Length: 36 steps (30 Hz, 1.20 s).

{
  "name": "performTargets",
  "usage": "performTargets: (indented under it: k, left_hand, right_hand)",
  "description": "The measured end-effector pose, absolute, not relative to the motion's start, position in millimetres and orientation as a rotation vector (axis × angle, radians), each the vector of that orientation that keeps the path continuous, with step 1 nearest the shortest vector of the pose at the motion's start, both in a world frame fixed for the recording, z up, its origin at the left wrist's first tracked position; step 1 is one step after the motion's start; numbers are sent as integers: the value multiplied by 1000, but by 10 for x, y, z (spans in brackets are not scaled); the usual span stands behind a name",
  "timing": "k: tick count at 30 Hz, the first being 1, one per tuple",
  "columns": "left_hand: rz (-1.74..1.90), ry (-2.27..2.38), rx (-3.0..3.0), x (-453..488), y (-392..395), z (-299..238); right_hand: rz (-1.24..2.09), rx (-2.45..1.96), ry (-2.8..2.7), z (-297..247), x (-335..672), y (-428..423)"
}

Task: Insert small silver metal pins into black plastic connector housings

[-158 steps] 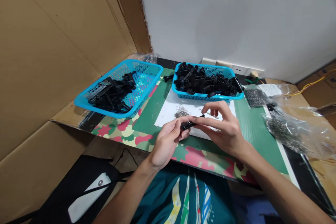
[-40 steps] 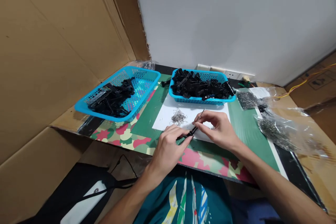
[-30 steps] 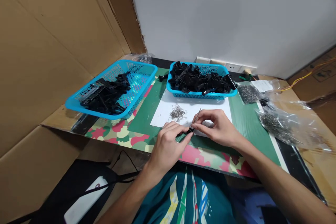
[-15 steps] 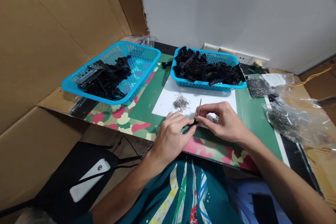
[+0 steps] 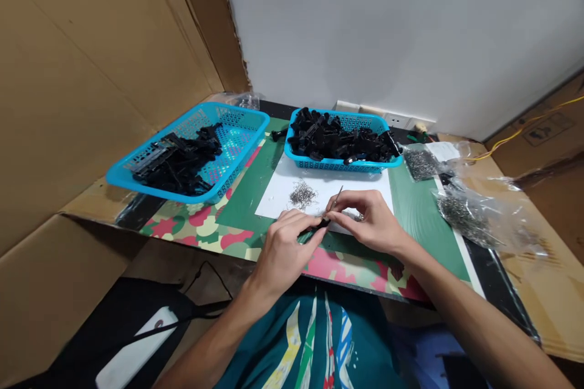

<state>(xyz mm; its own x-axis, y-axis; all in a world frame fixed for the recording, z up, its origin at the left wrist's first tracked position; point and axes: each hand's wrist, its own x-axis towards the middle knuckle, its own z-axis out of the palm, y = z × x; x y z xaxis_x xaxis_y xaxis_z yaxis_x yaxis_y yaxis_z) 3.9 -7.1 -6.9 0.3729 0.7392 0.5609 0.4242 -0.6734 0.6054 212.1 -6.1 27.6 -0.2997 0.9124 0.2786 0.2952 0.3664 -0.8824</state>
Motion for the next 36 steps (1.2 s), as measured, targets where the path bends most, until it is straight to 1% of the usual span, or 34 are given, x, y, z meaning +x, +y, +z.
performTargets:
  k: [5,8,16,28,36]
  left_hand:
    - [1375,932,2212,13,-97,-61]
    - [1419,925,2195,16,-110,-35]
    - [1442,971,2193,36,-97,-47]
    - [1424,1003,2237,48,-112,-78]
    - [1347,989,2250,35,-115,-110]
  right_hand:
    - [771,-992,-1456,292,2172,-37]
    - [690,-996,-1416,322,2237,-54]
    - [529,-1023,-1963,502,2460,-97]
    - [349,-1048,-2263,468,2434,-103]
    - [372,-1050,-2321,401,2417,-88]
